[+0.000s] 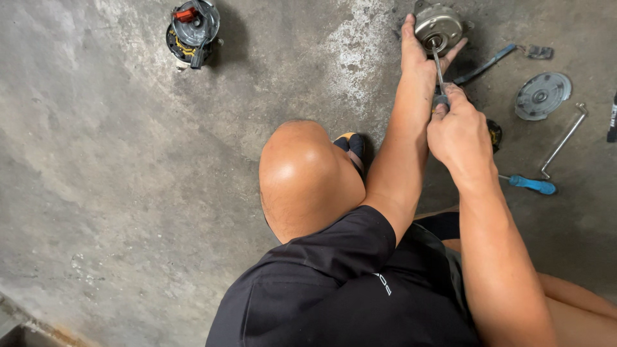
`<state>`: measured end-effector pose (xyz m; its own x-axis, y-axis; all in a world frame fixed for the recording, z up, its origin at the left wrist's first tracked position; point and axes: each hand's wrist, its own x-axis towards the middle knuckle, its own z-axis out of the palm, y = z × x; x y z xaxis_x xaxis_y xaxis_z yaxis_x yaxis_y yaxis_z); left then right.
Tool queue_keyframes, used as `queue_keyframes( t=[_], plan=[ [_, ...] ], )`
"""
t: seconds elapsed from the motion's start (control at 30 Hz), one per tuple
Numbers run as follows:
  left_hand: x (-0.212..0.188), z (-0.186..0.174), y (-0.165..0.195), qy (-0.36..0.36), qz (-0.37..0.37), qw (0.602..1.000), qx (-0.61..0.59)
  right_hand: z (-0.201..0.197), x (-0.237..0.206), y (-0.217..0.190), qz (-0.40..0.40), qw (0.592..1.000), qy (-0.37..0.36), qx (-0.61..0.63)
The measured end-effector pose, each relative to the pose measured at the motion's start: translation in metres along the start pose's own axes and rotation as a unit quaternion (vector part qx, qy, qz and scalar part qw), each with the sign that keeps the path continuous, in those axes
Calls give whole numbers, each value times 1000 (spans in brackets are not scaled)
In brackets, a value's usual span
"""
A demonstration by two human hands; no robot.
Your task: The person sits on the floor and uses a screwdriver to remove screws from a small electric motor. They separate the motor housing, remove the rotor and stator, and place the components on the floor.
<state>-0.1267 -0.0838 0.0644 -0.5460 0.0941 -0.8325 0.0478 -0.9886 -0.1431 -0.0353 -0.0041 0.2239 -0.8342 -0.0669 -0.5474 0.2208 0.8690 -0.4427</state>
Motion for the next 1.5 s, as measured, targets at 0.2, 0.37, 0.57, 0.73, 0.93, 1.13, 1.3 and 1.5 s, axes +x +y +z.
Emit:
queue_keyframes(
  t=[0.2, 0.37, 0.57, 0.73, 0.93, 1.13, 1.3, 1.5],
  plan=[
    [2, -1, 1, -10, 12, 1000, -1, 6, 7, -4, 20, 1000, -11, 2],
    [2, 0, 1, -17, 19, 1000, 10, 9, 14, 0, 25, 1000, -13, -1],
    [-2, -4, 0, 4, 6, 999, 50, 14, 8, 0, 38, 999, -23, -6],
    [-4, -7, -2, -22, -18, 997, 71, 22, 4, 2, 39, 999, -8, -10],
    [-2, -9, 1, -20, -35, 999, 31, 31, 4, 7, 7, 1000, 19, -7],
    [-1, -7, 3, 10, -36, 999, 16, 36, 10, 9, 20, 1000, 6, -14],
    [-1, -3, 3, 1, -29, 999, 33, 38, 14, 10, -2, 999, 33, -14],
    [-4, -2, 1, 5, -18, 999, 42, 37, 14, 11, 28, 999, 18, -2]
  ],
)
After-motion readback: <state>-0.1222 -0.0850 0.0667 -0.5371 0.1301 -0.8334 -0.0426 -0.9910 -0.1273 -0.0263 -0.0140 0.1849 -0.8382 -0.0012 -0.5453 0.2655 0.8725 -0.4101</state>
